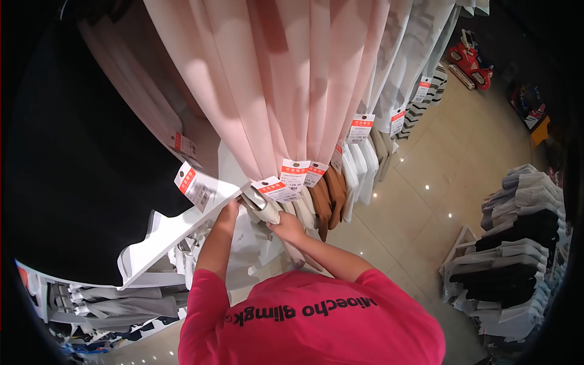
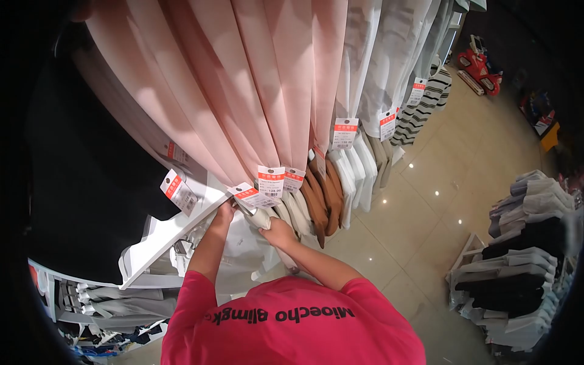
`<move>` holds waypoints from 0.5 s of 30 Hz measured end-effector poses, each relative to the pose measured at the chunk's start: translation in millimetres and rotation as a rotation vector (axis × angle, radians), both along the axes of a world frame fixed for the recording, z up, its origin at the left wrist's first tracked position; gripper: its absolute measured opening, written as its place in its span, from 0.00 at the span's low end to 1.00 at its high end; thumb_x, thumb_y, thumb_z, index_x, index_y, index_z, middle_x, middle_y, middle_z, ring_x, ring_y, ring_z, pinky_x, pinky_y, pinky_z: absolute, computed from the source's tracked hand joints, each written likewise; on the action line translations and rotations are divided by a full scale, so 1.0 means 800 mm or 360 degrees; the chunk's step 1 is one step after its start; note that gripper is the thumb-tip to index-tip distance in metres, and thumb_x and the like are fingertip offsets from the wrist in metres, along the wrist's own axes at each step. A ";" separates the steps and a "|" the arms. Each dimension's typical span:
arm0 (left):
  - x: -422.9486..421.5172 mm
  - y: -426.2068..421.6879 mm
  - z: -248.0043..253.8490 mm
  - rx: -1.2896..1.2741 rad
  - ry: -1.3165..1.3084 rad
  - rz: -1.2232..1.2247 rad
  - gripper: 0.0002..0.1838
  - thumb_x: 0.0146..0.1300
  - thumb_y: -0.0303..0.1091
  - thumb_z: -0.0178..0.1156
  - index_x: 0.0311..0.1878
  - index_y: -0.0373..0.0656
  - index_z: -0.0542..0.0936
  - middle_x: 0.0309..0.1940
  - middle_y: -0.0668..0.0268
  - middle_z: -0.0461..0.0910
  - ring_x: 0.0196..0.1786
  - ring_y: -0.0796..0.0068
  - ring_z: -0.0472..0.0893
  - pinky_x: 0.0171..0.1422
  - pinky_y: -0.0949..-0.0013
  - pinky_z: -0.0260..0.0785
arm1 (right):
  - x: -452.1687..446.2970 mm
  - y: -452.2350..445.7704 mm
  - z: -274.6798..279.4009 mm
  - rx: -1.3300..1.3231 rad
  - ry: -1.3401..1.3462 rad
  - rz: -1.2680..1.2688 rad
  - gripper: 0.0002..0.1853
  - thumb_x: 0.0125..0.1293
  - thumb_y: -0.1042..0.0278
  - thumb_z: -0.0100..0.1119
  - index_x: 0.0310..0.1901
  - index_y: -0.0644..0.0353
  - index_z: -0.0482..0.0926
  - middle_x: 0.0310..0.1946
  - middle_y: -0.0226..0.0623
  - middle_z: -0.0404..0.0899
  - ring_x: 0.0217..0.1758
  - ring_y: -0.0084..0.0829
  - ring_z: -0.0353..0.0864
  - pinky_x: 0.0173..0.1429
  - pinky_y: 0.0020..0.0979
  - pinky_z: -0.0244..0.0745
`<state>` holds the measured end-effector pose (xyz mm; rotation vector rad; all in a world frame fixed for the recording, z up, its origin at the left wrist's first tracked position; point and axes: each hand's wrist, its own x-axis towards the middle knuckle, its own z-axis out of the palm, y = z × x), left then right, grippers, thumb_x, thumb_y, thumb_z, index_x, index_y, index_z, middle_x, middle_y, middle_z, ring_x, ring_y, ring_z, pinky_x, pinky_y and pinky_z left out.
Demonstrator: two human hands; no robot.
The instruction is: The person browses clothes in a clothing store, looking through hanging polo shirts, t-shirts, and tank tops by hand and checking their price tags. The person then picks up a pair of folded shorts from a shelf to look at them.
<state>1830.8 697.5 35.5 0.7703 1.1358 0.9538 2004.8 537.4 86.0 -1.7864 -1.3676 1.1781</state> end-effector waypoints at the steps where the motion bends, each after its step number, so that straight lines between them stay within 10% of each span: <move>1: -0.005 0.004 -0.001 0.0029 -0.0034 -0.0014 0.22 0.65 0.51 0.46 0.53 0.46 0.72 0.47 0.63 0.74 0.49 0.68 0.74 0.54 0.63 0.67 | -0.004 0.009 -0.005 0.0073 -0.0031 0.0016 0.21 0.51 0.53 0.62 0.38 0.63 0.78 0.34 0.49 0.80 0.40 0.47 0.80 0.44 0.40 0.73; 15: -0.030 -0.077 0.024 -0.0129 0.0228 -0.0164 0.25 0.64 0.42 0.50 0.62 0.44 0.65 0.57 0.64 0.70 0.56 0.69 0.71 0.59 0.64 0.63 | -0.048 0.064 -0.094 0.0068 -0.0055 0.0021 0.24 0.48 0.55 0.60 0.44 0.62 0.78 0.38 0.51 0.80 0.43 0.47 0.79 0.48 0.41 0.72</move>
